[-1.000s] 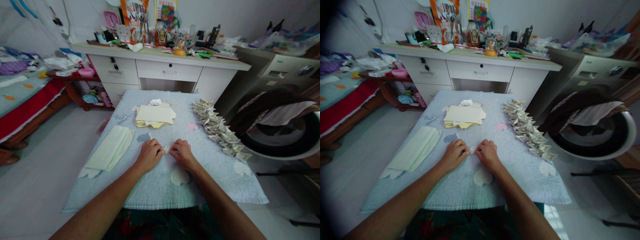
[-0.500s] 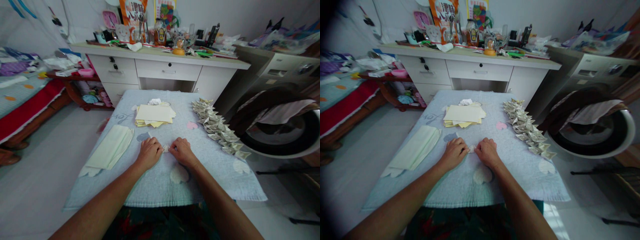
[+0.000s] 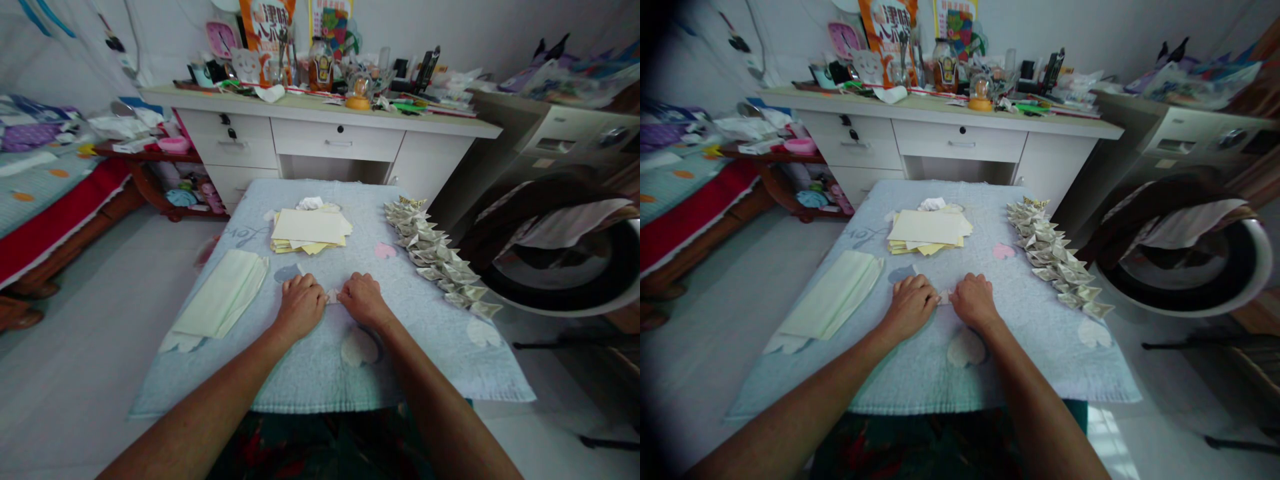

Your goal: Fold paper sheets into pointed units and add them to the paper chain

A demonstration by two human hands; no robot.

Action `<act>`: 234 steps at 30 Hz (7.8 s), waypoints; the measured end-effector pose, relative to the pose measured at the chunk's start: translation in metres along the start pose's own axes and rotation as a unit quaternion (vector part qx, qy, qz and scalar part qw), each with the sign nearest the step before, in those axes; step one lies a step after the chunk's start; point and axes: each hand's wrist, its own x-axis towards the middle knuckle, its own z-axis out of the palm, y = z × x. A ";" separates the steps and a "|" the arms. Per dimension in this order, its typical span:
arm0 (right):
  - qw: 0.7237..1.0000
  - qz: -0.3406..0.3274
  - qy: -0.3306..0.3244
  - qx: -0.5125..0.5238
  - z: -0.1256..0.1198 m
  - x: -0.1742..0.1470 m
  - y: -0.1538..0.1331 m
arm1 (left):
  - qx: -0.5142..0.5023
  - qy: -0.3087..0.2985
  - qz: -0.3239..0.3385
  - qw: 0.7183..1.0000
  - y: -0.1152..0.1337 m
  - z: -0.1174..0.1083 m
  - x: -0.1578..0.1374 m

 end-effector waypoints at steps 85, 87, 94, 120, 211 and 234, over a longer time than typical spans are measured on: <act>0.994 -0.033 0.015 0.101 0.003 -0.009 0.010 | -0.027 -0.027 -0.051 0.998 -0.004 0.000 -0.002; 0.992 -0.039 0.028 0.117 0.005 -0.010 0.012 | -0.036 -0.028 -0.048 0.998 -0.003 0.000 -0.002; 0.991 -0.056 0.046 0.114 0.008 -0.014 0.012 | -0.083 -0.018 -0.026 0.996 -0.002 -0.006 -0.004; 0.926 -0.131 0.067 0.349 0.003 -0.016 0.006 | -0.380 -0.013 -0.066 0.922 -0.015 -0.013 0.002; 0.787 -0.076 0.102 0.603 0.015 -0.010 -0.006 | -0.428 0.090 -0.078 0.896 -0.004 -0.006 -0.002; 0.812 -0.156 0.158 0.540 0.016 -0.010 -0.001 | -0.388 0.121 0.027 0.913 -0.007 -0.006 -0.006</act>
